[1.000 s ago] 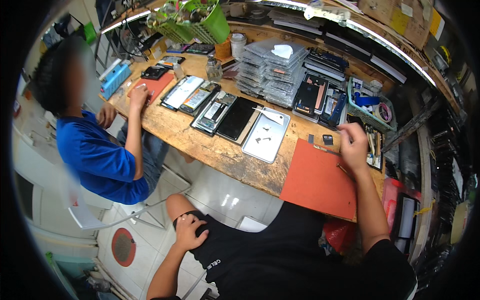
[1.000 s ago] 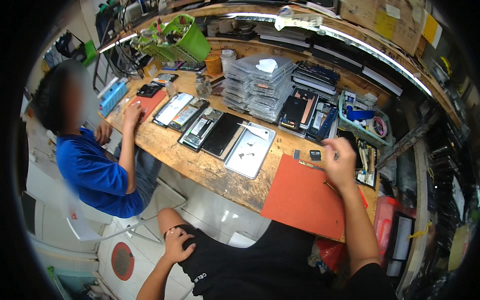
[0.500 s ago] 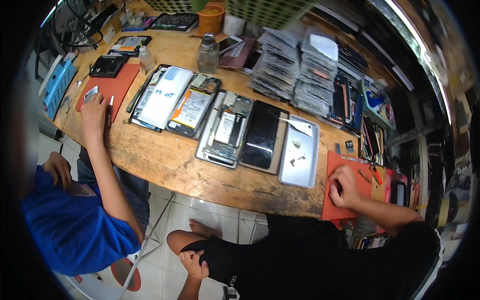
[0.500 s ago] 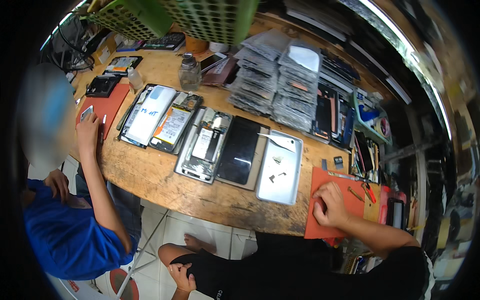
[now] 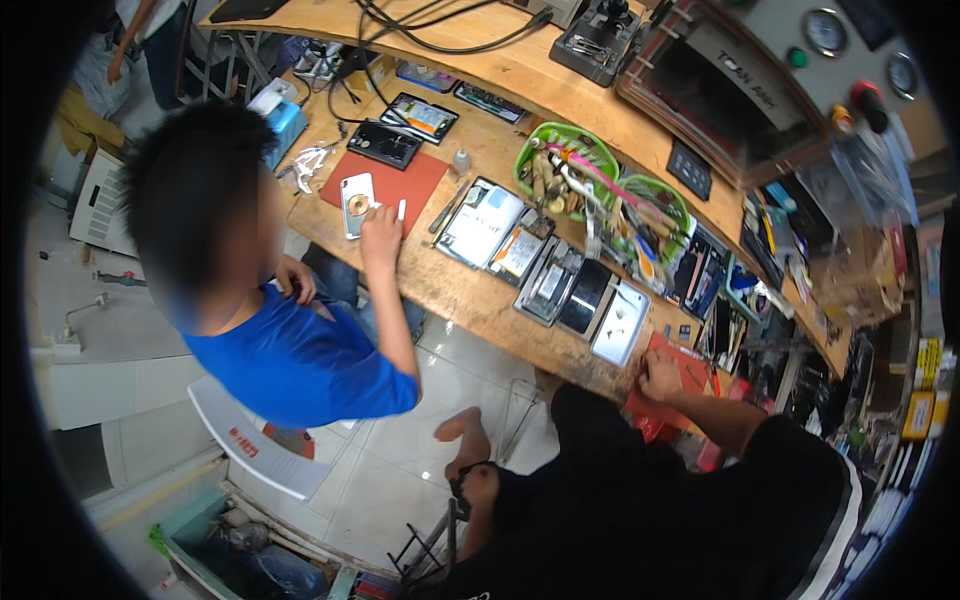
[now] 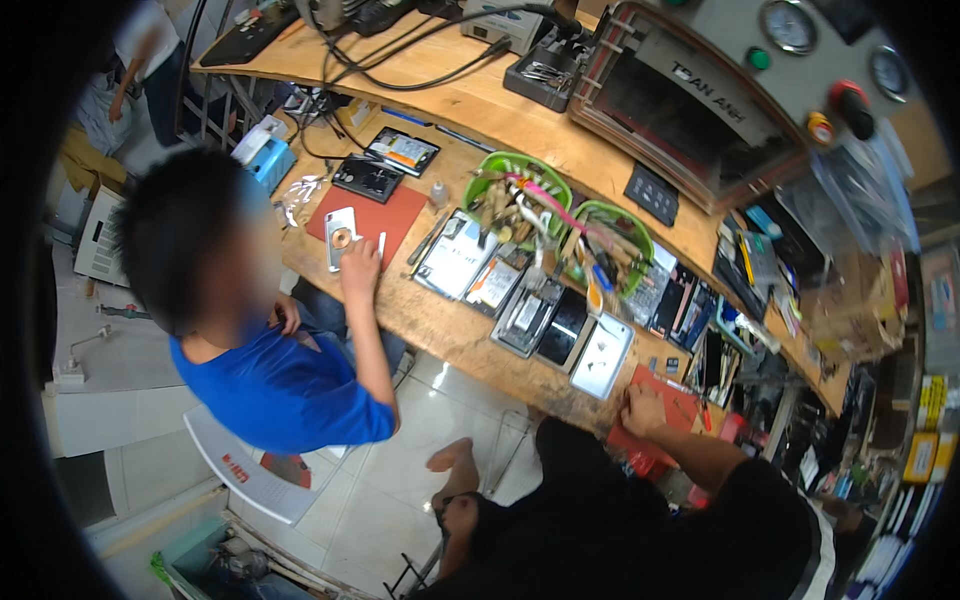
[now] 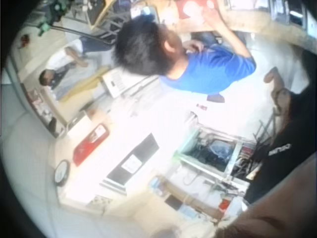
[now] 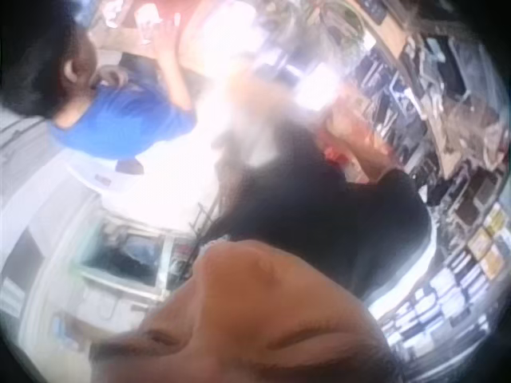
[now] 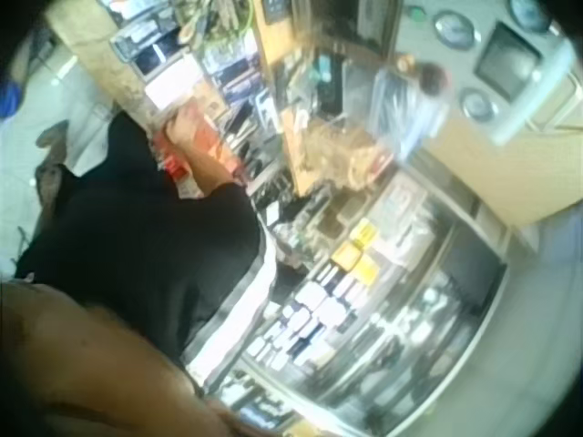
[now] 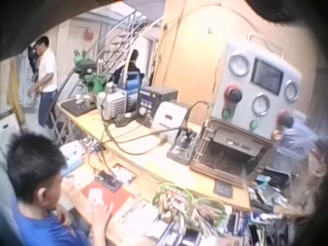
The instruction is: The person holds a smartphone with both hands and repeatedly taps and swipes the screen while the display remains off. The person then places the phone on the table and walks to another area to interact with a machine.
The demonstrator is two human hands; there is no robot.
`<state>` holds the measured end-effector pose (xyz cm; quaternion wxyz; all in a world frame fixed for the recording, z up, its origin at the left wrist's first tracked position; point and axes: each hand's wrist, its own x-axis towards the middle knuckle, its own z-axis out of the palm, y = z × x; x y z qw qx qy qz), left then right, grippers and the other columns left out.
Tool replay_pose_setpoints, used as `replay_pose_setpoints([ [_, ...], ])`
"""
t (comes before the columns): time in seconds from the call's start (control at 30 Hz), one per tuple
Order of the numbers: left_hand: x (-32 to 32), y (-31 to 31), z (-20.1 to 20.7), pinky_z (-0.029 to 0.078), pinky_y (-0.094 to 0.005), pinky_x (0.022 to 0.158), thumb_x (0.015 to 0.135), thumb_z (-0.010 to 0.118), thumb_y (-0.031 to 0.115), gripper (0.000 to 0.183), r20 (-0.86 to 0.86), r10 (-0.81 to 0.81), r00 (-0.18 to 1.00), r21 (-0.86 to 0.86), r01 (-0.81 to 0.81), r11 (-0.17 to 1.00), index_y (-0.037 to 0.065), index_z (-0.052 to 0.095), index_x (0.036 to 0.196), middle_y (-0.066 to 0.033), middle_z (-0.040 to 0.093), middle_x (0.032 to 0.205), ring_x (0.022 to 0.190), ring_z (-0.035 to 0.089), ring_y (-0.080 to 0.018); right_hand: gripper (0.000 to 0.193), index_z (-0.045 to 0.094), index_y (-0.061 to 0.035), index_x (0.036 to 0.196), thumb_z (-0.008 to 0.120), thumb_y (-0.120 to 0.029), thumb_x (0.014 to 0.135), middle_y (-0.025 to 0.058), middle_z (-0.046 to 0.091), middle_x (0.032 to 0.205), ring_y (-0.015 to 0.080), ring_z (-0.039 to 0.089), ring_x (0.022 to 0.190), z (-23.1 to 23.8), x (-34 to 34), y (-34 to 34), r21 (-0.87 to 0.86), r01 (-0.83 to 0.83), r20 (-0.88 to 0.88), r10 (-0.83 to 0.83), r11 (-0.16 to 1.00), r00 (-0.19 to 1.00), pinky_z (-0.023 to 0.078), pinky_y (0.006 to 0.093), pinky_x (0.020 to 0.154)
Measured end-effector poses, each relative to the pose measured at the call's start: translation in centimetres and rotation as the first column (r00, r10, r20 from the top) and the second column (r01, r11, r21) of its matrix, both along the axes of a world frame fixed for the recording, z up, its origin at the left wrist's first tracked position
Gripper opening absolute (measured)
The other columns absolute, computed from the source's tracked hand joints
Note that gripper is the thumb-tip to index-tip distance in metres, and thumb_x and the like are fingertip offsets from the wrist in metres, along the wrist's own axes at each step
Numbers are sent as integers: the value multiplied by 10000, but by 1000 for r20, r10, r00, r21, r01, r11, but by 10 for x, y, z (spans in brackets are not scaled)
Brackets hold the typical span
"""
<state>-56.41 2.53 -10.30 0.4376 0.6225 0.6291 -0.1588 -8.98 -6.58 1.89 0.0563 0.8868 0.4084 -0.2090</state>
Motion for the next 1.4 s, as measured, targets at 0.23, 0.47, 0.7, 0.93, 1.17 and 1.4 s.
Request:
replay_pose_setpoints([
  [0.23, -105, 44, 69, 531, -326, 848, 1032, 575, 199, 298, 602, 369, 708, -62, -419, 906, 36, 651, 1270, -102, 710, 1039, 916, 664, -189, 235, 646, -61, 1030, 622, -83, 797, 181, 638, 1008, 397, 645, 966, 32, -124, 114, 424, -23, -232, 133, 905, 963, 520, 501, 855],
  [0.47, -362, -18, 105, 434, -259, 550, 1019, 521, 201, 236, 518, 850, 93, 167, -986, 6, 47, 630, 1161, -27, 604, 829, 660, 550, -118, 256, 663, -53, 1069, 585, -113, 833, 194, 692, 1092, 397, 662, 1050, 48, -332, 276, 471, -499, -490, 686, 728, 538, 528, 492, 893],
  [0.7, -377, -180, 54, 517, -470, 617, 939, 591, 275, 288, -344, 854, 390, 505, -690, 519, 14, 711, 917, -174, 704, 828, 715, 680, -322, 196, 642, -52, 1030, 584, -127, 859, 190, 693, 1118, 393, 666, 1072, 107, -499, 305, 330, -755, -700, 684, 566, 207, 518, 488, 893],
  [0.93, -358, -198, 78, 528, -520, 744, 952, 580, 344, 351, -197, 818, 540, 79, -823, 563, 23, 721, 974, -214, 714, 937, 860, 693, -383, 184, 648, -54, 1024, 594, -145, 874, 195, 717, 1041, 393, 687, 1025, 65, -638, 321, 490, -833, -670, 722, 257, -171, 519, 502, 895],
  [1.17, -460, -123, 143, 546, -475, 764, 988, 570, 353, 349, 148, 932, 330, 255, -924, 286, 48, 715, 1077, -168, 724, 892, 866, 716, -337, 166, 694, -46, 1078, 655, -118, 934, 126, 718, 881, 240, 715, 842, 65, -749, 326, 581, -737, -724, 633, 346, -274, 555, 359, 753],
  [1.4, -540, -5, 180, 524, -347, 719, 998, 605, 279, 331, 480, 876, -57, 327, -915, -238, 34, 684, 1206, -86, 705, 875, 778, 664, -208, 188, 710, -15, 1049, 668, -131, 907, 123, 725, 843, 221, 701, 785, 5, -785, 368, 299, -873, -815, 578, 386, -24, 555, 355, 752],
])
